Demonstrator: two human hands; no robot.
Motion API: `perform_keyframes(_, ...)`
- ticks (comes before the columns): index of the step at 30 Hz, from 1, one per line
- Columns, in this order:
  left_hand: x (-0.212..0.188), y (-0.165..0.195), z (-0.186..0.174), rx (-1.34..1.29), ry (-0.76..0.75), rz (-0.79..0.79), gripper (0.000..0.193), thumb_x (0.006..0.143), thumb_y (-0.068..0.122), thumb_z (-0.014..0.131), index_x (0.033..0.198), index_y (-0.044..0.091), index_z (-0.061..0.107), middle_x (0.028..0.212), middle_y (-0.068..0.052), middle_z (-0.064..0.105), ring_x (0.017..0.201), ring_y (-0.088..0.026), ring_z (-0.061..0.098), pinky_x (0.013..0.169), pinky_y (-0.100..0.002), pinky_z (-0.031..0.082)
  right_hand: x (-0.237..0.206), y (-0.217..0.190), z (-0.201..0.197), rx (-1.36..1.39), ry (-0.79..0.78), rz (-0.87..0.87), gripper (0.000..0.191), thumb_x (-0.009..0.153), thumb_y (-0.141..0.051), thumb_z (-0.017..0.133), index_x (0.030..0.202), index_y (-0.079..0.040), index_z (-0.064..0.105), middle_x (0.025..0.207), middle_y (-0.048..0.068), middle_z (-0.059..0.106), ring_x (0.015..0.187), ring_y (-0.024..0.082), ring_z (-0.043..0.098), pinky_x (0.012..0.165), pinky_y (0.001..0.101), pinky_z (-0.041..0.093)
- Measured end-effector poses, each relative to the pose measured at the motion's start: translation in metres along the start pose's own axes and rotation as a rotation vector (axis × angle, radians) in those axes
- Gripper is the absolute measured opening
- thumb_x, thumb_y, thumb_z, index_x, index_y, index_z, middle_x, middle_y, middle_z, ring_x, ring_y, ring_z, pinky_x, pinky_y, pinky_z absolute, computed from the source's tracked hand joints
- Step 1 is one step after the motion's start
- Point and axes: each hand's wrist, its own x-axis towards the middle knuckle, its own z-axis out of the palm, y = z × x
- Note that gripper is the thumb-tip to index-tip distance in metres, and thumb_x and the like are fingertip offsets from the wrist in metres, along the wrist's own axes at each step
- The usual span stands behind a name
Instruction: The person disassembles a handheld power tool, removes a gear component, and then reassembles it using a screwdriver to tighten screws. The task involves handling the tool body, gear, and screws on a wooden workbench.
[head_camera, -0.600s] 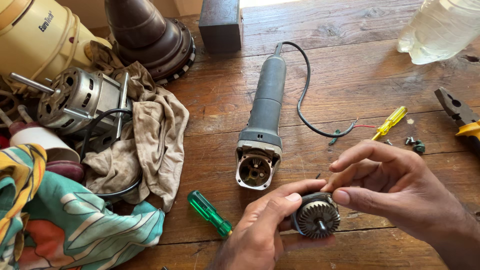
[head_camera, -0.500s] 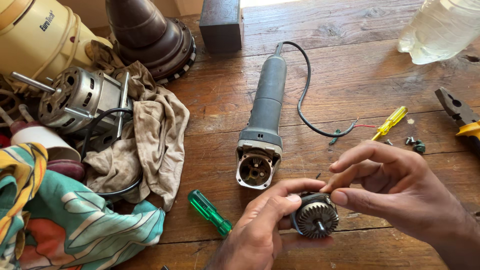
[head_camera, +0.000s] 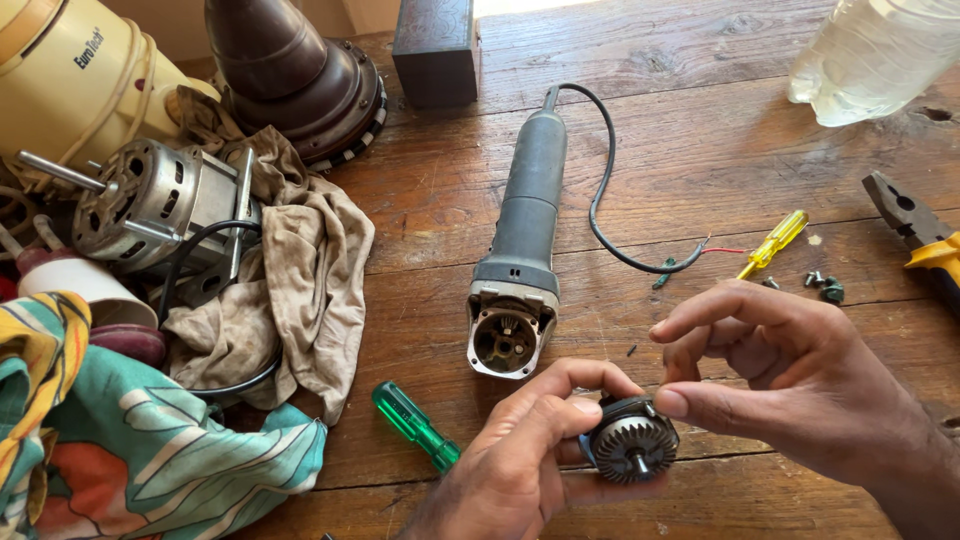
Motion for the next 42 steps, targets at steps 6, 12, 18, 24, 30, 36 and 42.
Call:
perform_keyframes(6,-0.005,0.002,-0.001,-0.251,-0.036,-0.131,0.035,0.094,0.019,0.055,0.125,0.004,0.053,0.111,-0.019,0.068,0.106,-0.031,0.071,0.096,-0.052,0.062,0.003,-0.025,-0.037,-0.189,0.374,-0.172,0.026,0.101,-0.009,0.06,0.123,0.004,0.064,0.091,0.018,0.074,0.077,0.023,0.074,0.068,0.0323,0.065)
perform_keyframes(12,-0.002,0.004,-0.005,-0.264,0.135,-0.162,0.036,0.091,0.016,0.051,0.126,0.006,0.054,0.112,-0.023,0.066,0.103,-0.039,0.074,0.091,-0.055,0.065,0.01,-0.048,-0.073,-0.963,0.749,-0.026,0.037,0.103,-0.018,0.068,0.131,0.005,0.059,0.103,0.024,0.069,0.09,0.031,0.073,0.07,0.0412,0.062)
perform_keyframes(18,0.002,0.0,-0.007,-0.275,0.131,-0.139,0.035,0.093,0.018,0.048,0.127,0.008,0.052,0.115,-0.026,0.067,0.104,-0.04,0.073,0.09,-0.054,0.065,0.018,-0.031,-0.09,-1.18,0.362,0.615,0.03,0.095,-0.031,0.074,0.121,-0.015,0.075,0.105,0.008,0.082,0.094,0.024,0.079,0.082,0.0421,0.067)
perform_keyframes(24,0.004,-0.005,-0.007,-0.287,0.158,-0.091,0.03,0.094,0.017,0.047,0.122,0.008,0.053,0.117,-0.024,0.068,0.106,-0.038,0.074,0.09,-0.053,0.064,0.016,-0.006,-0.104,-1.307,0.322,0.561,0.031,0.095,-0.045,0.072,0.115,-0.023,0.08,0.101,0.002,0.082,0.092,0.019,0.078,0.089,0.039,0.064)
perform_keyframes(30,0.004,-0.007,-0.005,-0.282,0.088,-0.085,0.03,0.098,0.019,0.046,0.126,0.009,0.052,0.121,-0.02,0.067,0.11,-0.035,0.072,0.093,-0.051,0.063,0.024,-0.002,-0.099,-1.383,0.32,0.593,0.027,0.092,-0.041,0.073,0.113,-0.026,0.082,0.095,-0.002,0.083,0.081,0.012,0.076,0.078,0.0325,0.066)
perform_keyframes(36,0.002,-0.007,-0.001,-0.279,0.055,-0.07,0.03,0.1,0.02,0.044,0.127,0.008,0.05,0.121,-0.022,0.066,0.111,-0.036,0.072,0.095,-0.052,0.063,0.027,0.002,-0.092,-1.403,0.289,0.515,0.019,0.092,-0.033,0.076,0.107,-0.023,0.08,0.095,-0.001,0.075,0.079,0.013,0.072,0.072,0.03,0.065)
perform_keyframes(42,0.001,-0.007,0.0,-0.277,0.027,-0.031,0.031,0.1,0.02,0.045,0.128,0.009,0.05,0.121,-0.022,0.066,0.111,-0.037,0.071,0.096,-0.053,0.061,0.026,-0.007,-0.085,-1.306,0.343,0.467,0.017,0.094,-0.025,0.077,0.109,-0.016,0.08,0.093,0.002,0.078,0.074,0.013,0.074,0.07,0.0296,0.065)
